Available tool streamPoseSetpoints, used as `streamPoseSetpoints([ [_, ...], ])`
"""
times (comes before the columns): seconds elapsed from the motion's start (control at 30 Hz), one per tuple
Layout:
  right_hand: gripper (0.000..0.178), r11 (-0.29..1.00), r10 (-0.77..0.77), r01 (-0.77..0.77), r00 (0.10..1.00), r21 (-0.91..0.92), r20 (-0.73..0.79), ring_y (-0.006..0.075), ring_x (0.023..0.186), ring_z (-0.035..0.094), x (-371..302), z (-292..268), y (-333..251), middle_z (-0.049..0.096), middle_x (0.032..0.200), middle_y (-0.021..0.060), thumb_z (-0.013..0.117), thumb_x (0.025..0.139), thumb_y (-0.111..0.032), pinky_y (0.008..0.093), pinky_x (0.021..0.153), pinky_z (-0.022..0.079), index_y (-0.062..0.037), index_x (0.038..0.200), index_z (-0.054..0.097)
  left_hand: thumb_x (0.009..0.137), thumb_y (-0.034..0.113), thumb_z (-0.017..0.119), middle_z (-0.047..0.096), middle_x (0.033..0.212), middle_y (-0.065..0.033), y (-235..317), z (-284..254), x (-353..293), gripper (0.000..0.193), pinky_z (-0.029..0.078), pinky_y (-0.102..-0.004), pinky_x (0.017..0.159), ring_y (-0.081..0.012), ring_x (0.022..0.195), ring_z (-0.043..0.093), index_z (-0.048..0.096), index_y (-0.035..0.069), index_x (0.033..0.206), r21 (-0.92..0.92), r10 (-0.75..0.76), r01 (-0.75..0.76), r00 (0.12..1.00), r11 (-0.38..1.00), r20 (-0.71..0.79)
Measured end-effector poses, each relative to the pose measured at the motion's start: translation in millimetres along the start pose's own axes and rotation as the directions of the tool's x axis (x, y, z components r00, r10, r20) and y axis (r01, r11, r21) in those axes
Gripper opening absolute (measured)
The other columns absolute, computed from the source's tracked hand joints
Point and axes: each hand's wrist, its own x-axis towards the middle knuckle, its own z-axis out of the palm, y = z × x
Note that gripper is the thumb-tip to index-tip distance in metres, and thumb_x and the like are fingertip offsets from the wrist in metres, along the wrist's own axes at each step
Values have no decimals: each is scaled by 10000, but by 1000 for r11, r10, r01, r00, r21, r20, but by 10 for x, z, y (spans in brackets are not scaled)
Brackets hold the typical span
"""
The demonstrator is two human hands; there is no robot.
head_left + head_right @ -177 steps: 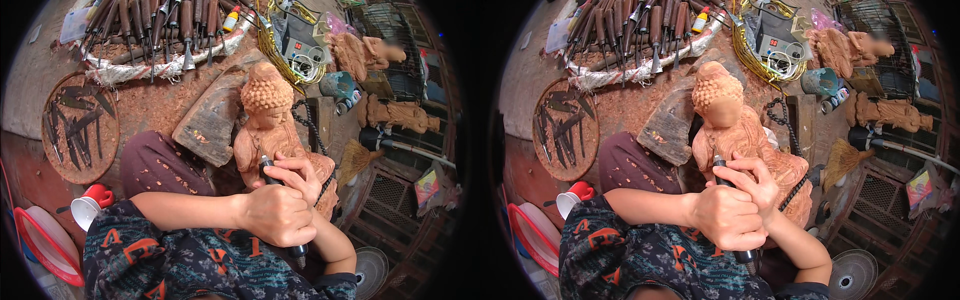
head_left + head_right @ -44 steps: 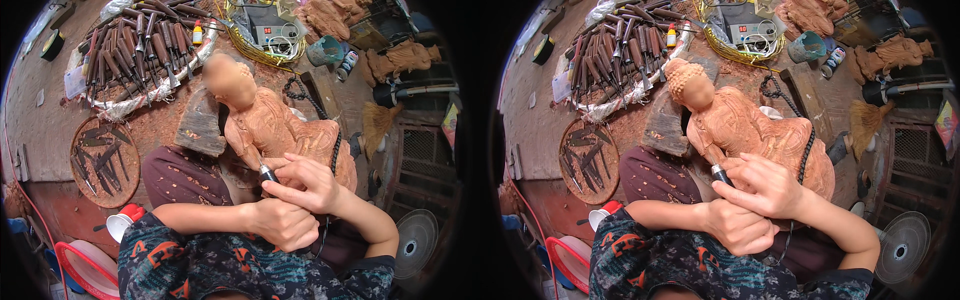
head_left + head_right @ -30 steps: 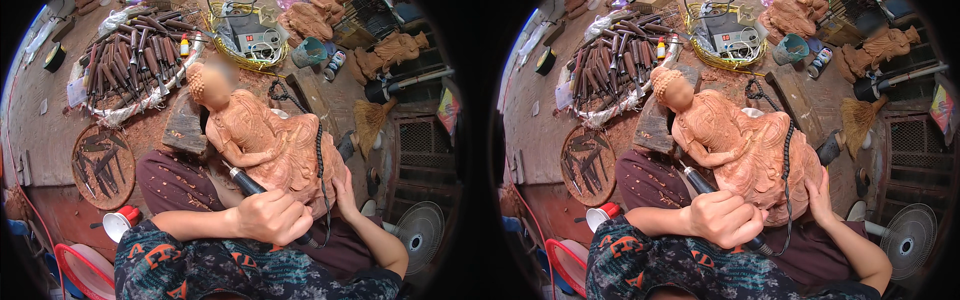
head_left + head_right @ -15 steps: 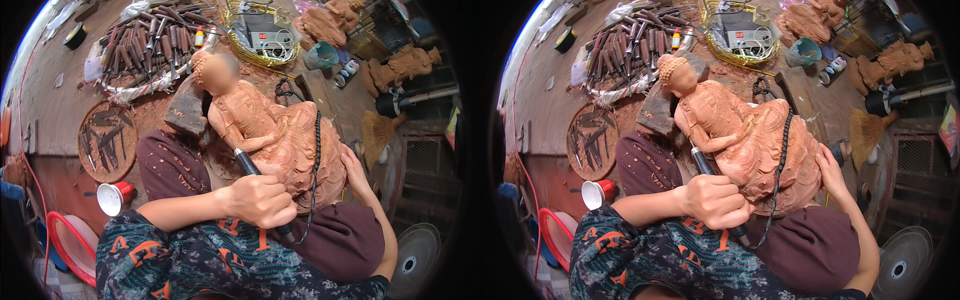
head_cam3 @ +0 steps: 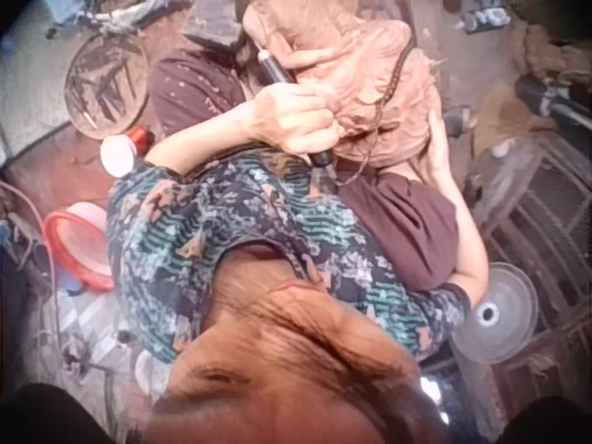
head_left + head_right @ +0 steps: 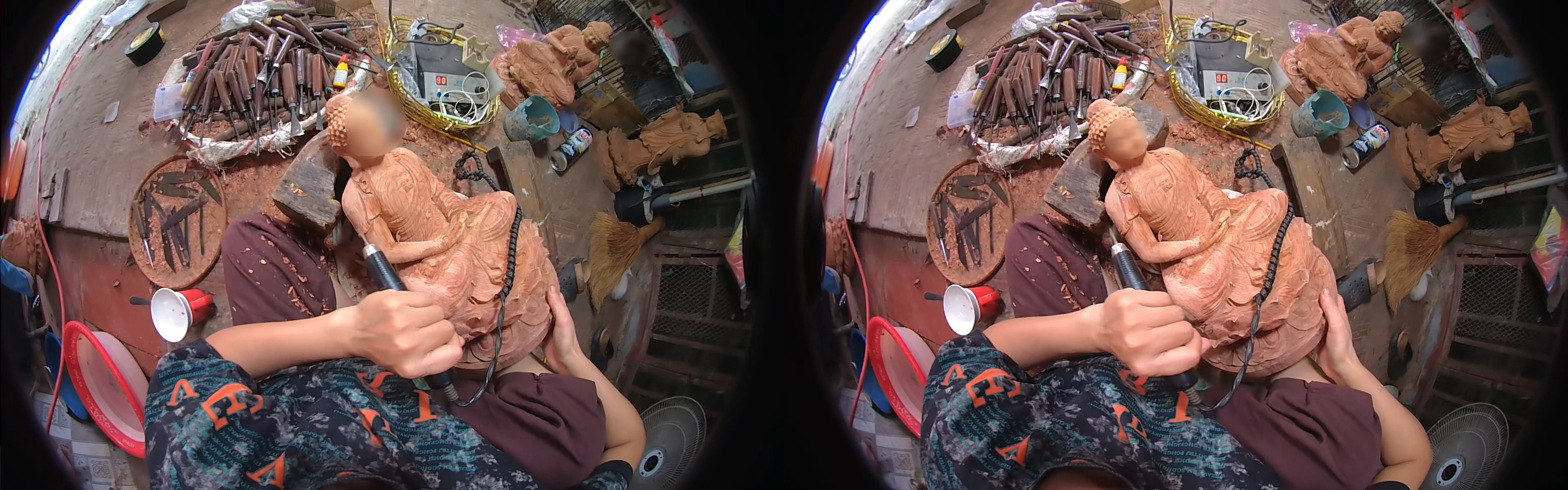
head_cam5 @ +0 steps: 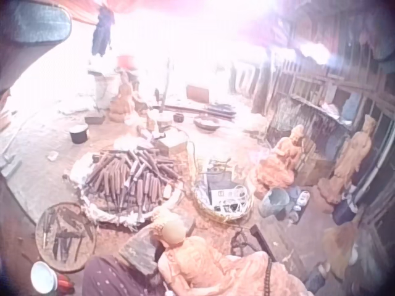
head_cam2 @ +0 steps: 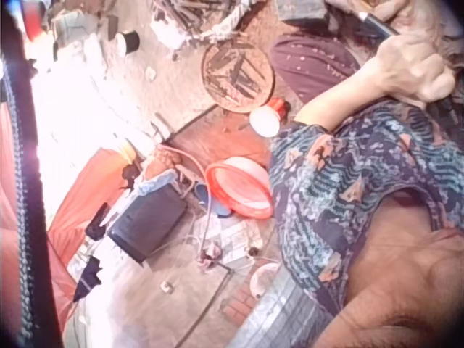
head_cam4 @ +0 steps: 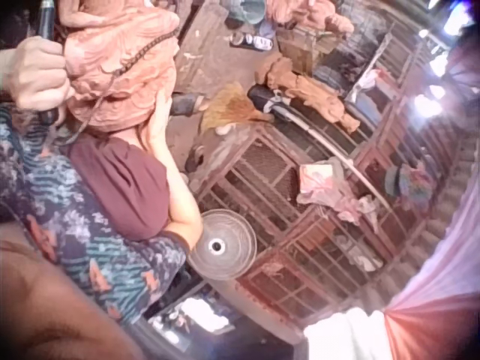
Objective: The person carves a wooden Buddha statue using a rotary tool and then switches to a chisel and mallet. They refine the details on the statue's head and torso, occasionally rotating the piece to access different angles.
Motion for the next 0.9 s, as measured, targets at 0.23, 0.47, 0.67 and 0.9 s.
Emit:
streamPoseSetpoints([
  [0.23, 574, 999, 32, -33, 991, 7, 127, 252, 1269, 467, 202, -62, -99, 486, 1389, 108, 422, 957, -406, 378, 1071, 358, -32, 1391, 405, 741, 115, 682, 375, 544, 42, 77, 46, 241, 249, 290, -236, 430, -84, 462, 409, 472, 99, 609, 30, 21, -19, 998, 999, -56],
  [0.47, 633, 963, 111, -94, 993, -253, 51, 276, 1206, 520, 447, -272, -127, 530, 1327, 142, 350, 972, -514, 401, 1003, 422, -42, 1386, 435, 713, 119, 654, 375, 551, 41, 51, 196, 159, 226, 310, -236, 445, -90, 473, 422, 461, 95, 599, -24, -11, 10, 999, 1000, -37],
  [0.67, 198, 49, -783, 478, 563, -877, 263, 167, 637, 582, 175, 363, -898, 633, 822, 97, 646, 855, -98, 313, 557, 479, -12, 1034, 652, 662, 193, 589, 380, 556, 19, 12, 124, 80, 190, 355, -271, 476, -128, 493, 448, 449, 77, 605, -83, 1, 4, 999, 997, 52],
  [0.9, 459, -351, -359, 929, -22, -113, 933, 145, 572, 536, 66, 1566, -785, 484, 750, 22, 616, 709, -105, 266, 477, 463, -148, 1164, 659, 729, 81, 669, 452, 571, 25, -169, -36, 95, 160, 387, -240, 484, -104, 513, 486, 538, 53, 641, -158, 162, -152, 986, 976, 51],
])
